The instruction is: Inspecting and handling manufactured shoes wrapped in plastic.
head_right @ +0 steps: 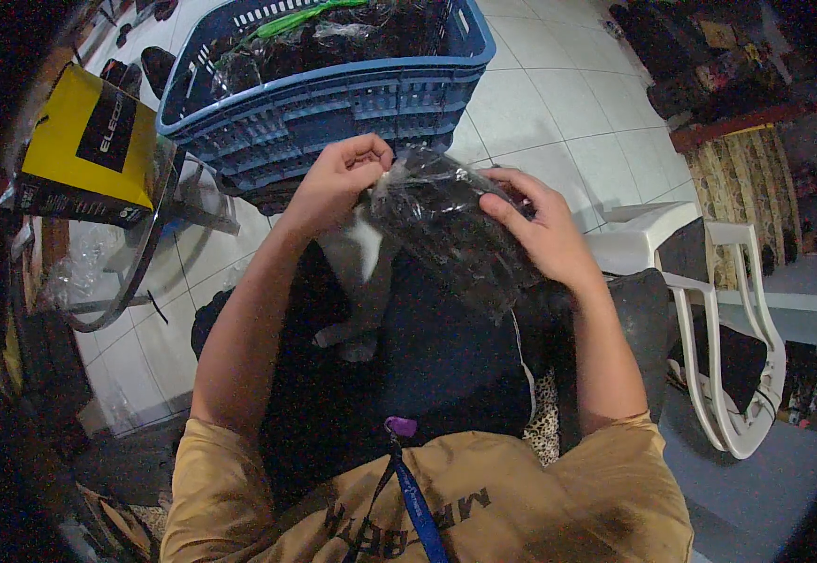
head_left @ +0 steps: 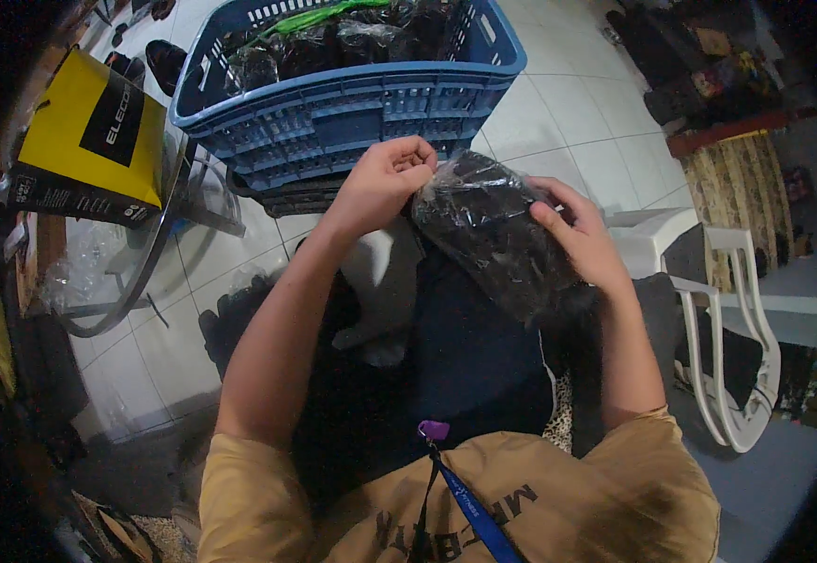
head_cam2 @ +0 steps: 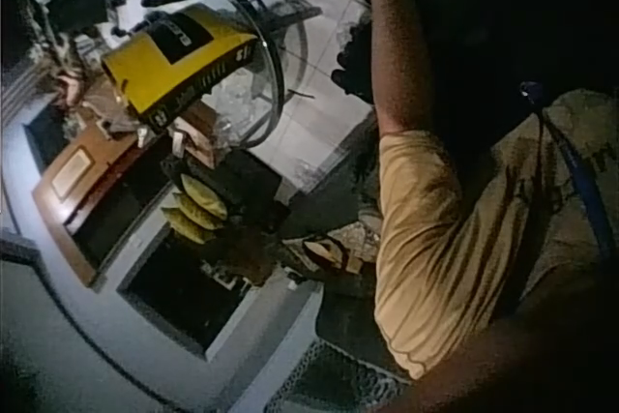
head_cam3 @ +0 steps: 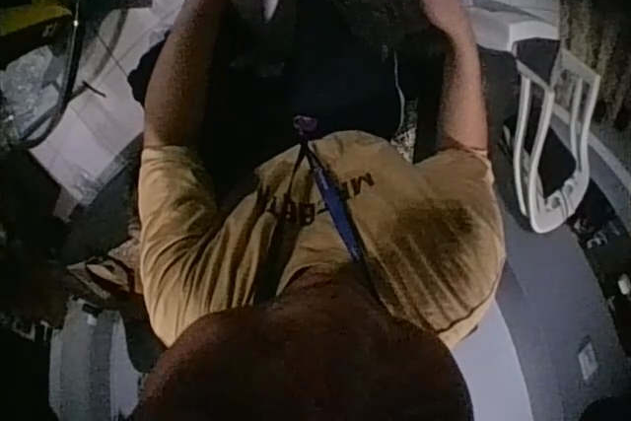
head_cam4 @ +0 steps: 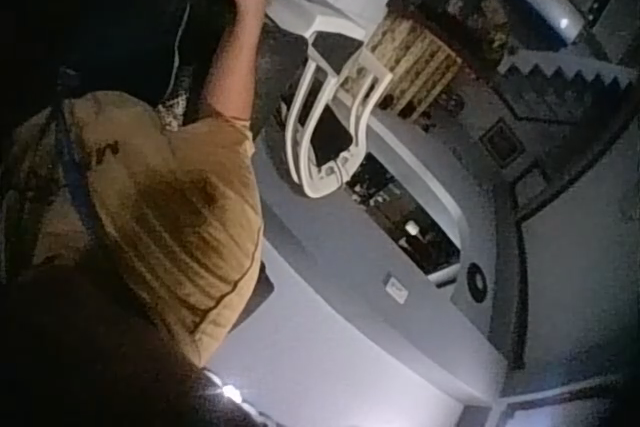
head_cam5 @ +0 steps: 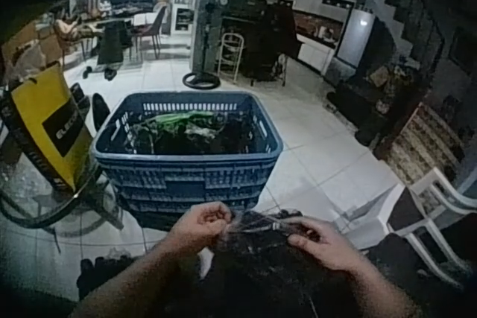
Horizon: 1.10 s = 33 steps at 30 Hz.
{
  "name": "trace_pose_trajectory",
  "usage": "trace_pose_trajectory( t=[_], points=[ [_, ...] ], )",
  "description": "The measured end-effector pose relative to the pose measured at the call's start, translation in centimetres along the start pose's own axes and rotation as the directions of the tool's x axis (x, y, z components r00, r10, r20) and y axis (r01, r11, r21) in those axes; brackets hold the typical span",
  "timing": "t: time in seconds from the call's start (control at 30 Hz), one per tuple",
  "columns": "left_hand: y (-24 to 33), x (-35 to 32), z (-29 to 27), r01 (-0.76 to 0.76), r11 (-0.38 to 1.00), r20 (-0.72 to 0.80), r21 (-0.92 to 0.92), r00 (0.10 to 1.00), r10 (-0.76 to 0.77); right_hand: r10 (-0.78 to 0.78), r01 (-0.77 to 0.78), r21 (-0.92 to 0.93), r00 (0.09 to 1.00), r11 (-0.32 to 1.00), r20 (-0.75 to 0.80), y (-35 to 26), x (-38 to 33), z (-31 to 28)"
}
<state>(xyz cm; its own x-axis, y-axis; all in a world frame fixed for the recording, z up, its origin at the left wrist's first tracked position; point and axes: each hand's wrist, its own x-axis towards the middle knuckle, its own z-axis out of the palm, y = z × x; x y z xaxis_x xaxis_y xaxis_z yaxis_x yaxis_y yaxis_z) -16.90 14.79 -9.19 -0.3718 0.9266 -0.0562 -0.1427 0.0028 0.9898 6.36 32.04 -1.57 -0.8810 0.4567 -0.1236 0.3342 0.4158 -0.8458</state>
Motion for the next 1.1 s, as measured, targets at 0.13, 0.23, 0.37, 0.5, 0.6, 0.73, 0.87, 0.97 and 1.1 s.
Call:
trace_pose_trajectory(
  t=[0.13,0.23,0.37,0.5,0.6,0.73,0.87,0.97,1.1],
  points=[
    [-0.2,0.1,-0.7,0.012,0.994,0.025,0.110,1.000,-0.014,-0.055,0.054,-0.115,0.998,0.992,-0.007,-0.8,0.2,0.2],
    [-0.7,0.2,-0.7,0.015,1.000,0.086,-0.003,0.996,-0.015,-0.064,0.061,-0.127,0.998,0.990,-0.013,-0.6,0.7,0.5],
    [-1.1,0.1,-1.2,0.055,0.994,0.099,0.089,0.993,-0.064,0.042,-0.044,-0.113,0.999,0.993,-0.017,-0.2,1.2,0.7],
    [-1.1,0.2,-1.3,0.057,0.990,0.149,0.127,0.986,-0.076,0.001,-0.003,-0.124,1.000,0.992,-0.021,-0.2,1.4,0.5],
    [-0.8,0.2,-1.1,0.075,0.989,0.135,0.129,0.987,-0.092,0.026,-0.031,-0.203,0.999,0.979,-0.031,-0.4,1.4,0.6],
    [0.3,-0.4,-1.1,0.035,0.996,0.106,0.077,0.993,-0.043,-0.193,0.202,-0.312,0.979,0.929,0.061,-0.9,1.0,1.0],
    [1.4,-0.9,-1.5,-0.002,0.985,0.150,0.173,0.988,-0.024,-0.093,0.113,-0.294,0.992,0.949,0.084,-1.2,0.5,0.7],
    [1.8,-1.2,-1.6,-0.030,0.991,0.166,0.130,0.986,0.008,-0.212,0.216,-0.499,0.975,0.839,0.065,-1.0,0.2,0.6],
    [1.4,-1.1,-1.6,-0.065,0.963,0.220,0.262,0.975,0.006,-0.137,0.159,-0.296,0.986,0.942,0.094,-0.5,-0.2,1.0]
  ],
)
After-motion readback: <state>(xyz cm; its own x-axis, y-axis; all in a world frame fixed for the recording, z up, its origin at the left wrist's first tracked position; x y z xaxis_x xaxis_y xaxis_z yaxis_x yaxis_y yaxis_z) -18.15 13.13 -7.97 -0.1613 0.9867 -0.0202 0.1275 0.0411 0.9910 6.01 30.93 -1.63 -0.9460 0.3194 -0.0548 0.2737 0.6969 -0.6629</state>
